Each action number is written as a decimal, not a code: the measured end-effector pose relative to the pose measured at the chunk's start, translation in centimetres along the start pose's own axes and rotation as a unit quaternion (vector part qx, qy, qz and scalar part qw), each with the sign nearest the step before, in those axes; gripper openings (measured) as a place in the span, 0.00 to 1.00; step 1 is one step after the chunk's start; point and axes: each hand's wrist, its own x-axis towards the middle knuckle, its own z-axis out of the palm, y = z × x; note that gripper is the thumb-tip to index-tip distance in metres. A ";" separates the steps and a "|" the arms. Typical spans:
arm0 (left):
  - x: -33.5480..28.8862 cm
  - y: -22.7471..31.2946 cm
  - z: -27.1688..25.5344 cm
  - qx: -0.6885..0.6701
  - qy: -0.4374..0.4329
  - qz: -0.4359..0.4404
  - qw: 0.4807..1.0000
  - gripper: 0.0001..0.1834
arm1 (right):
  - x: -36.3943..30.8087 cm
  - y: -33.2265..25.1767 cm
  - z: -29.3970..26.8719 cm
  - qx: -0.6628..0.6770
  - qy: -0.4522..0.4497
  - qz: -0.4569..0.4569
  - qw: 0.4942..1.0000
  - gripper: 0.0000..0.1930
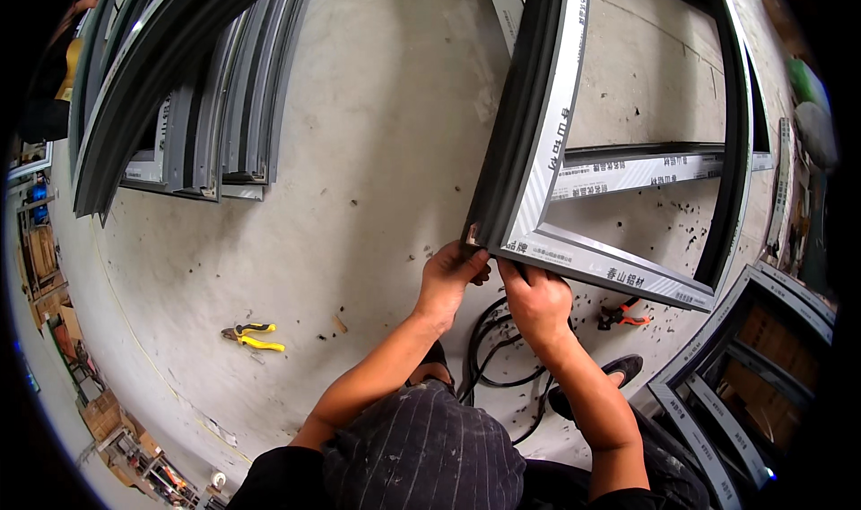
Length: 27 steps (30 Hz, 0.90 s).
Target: The person installs a rubber seal into a metal window frame. They press the rubber strip into the frame groove by hand and use pliers to cut the strip.
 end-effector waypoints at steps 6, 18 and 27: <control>0.3 0.1 0.0 -0.013 0.015 0.002 1.000 0.10 | -2.1 1.0 -2.8 0.306 -0.104 0.163 0.932 0.19; 0.8 0.9 0.1 -0.014 0.047 0.014 0.999 0.10 | -8.5 13.4 -18.3 -0.038 -0.200 0.261 0.944 0.18; 6.0 7.5 -2.2 0.006 0.074 0.074 0.994 0.07 | -3.4 14.2 -13.6 -0.030 -0.148 0.134 0.979 0.39</control>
